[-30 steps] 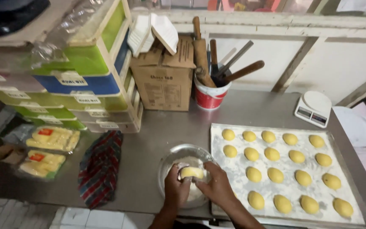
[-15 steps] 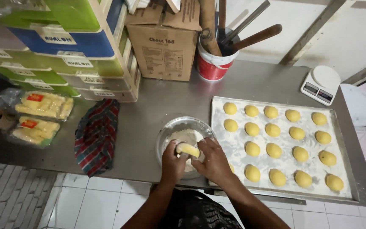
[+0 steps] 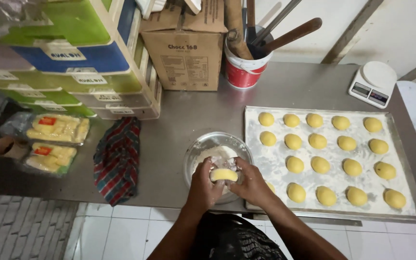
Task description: The person walks through a kitchen area and pours a white powder from a bag into a metal bowl. They then move to a stainless steel counter where they pick up yellow dough balls from a tray, roll them in the powder, and place them back onto the tray.
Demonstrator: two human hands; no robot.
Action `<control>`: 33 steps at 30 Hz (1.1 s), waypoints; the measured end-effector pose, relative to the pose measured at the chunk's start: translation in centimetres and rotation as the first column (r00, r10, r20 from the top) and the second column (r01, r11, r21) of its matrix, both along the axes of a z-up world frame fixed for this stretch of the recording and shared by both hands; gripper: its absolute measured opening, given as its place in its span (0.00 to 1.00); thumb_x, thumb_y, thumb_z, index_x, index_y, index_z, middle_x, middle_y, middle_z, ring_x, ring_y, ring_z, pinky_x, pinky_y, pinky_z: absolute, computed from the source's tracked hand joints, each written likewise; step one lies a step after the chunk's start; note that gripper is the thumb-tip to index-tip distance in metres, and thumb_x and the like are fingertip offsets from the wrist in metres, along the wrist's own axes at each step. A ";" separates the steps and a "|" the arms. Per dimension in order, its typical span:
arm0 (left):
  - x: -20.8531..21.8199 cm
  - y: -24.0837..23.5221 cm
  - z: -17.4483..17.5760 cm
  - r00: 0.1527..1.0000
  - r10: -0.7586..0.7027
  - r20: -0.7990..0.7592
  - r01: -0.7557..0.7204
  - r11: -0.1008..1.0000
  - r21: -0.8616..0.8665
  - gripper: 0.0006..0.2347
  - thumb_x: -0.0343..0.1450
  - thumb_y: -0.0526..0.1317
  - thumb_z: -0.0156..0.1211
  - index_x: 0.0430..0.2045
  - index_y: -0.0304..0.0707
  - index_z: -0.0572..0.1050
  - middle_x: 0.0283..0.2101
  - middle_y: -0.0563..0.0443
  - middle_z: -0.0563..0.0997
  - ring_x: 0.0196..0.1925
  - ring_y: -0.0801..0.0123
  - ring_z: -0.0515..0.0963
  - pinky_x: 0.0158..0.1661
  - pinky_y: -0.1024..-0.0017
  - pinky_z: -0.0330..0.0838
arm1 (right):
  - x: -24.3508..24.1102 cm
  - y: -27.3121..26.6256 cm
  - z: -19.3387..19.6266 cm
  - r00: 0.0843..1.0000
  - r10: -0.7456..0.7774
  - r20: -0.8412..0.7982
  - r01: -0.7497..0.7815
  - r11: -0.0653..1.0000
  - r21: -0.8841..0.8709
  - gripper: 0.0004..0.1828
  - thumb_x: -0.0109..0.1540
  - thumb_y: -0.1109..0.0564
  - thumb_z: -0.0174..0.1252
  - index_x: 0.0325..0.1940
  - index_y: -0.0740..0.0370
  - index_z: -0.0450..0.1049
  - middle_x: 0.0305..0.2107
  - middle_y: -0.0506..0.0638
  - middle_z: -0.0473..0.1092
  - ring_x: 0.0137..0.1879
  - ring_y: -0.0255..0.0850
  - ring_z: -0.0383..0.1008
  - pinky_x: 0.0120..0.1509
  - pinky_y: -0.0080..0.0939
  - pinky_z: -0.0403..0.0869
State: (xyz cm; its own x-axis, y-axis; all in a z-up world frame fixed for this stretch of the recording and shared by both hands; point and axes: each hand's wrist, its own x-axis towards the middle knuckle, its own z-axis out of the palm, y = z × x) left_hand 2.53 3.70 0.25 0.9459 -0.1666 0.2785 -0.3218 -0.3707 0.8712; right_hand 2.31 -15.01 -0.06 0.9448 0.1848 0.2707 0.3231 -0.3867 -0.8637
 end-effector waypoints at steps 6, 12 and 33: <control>0.5 -0.2 -2.1 0.974 0.012 -0.226 -0.050 0.985 -0.164 0.19 0.58 0.31 0.66 0.43 0.32 0.76 0.37 0.36 0.83 0.41 0.52 0.84 0.36 0.64 0.82 | -0.2 -0.6 -1.9 0.999 0.031 -0.015 -0.027 0.978 0.207 0.34 0.47 0.67 0.71 0.58 0.67 0.73 0.41 0.62 0.80 0.50 0.55 0.80 0.54 0.58 0.76; 0.2 -0.8 -4.4 0.974 0.068 -0.215 -0.155 0.894 -0.420 0.18 0.61 0.27 0.65 0.45 0.23 0.74 0.42 0.30 0.79 0.45 0.51 0.83 0.43 0.59 0.83 | 0.1 -0.8 -2.4 0.994 0.080 -0.080 -0.048 0.940 0.339 0.29 0.49 0.68 0.68 0.55 0.71 0.74 0.44 0.63 0.79 0.52 0.53 0.78 0.58 0.61 0.75; -0.1 -1.1 -2.5 0.992 0.075 -0.099 -0.097 0.965 -0.243 0.10 0.62 0.27 0.62 0.36 0.24 0.77 0.35 0.34 0.78 0.38 0.46 0.82 0.36 0.61 0.82 | -0.1 -0.4 -0.8 0.998 -0.010 0.059 0.018 0.990 -0.141 0.24 0.49 0.59 0.72 0.47 0.67 0.74 0.34 0.67 0.75 0.44 0.70 0.77 0.47 0.66 0.75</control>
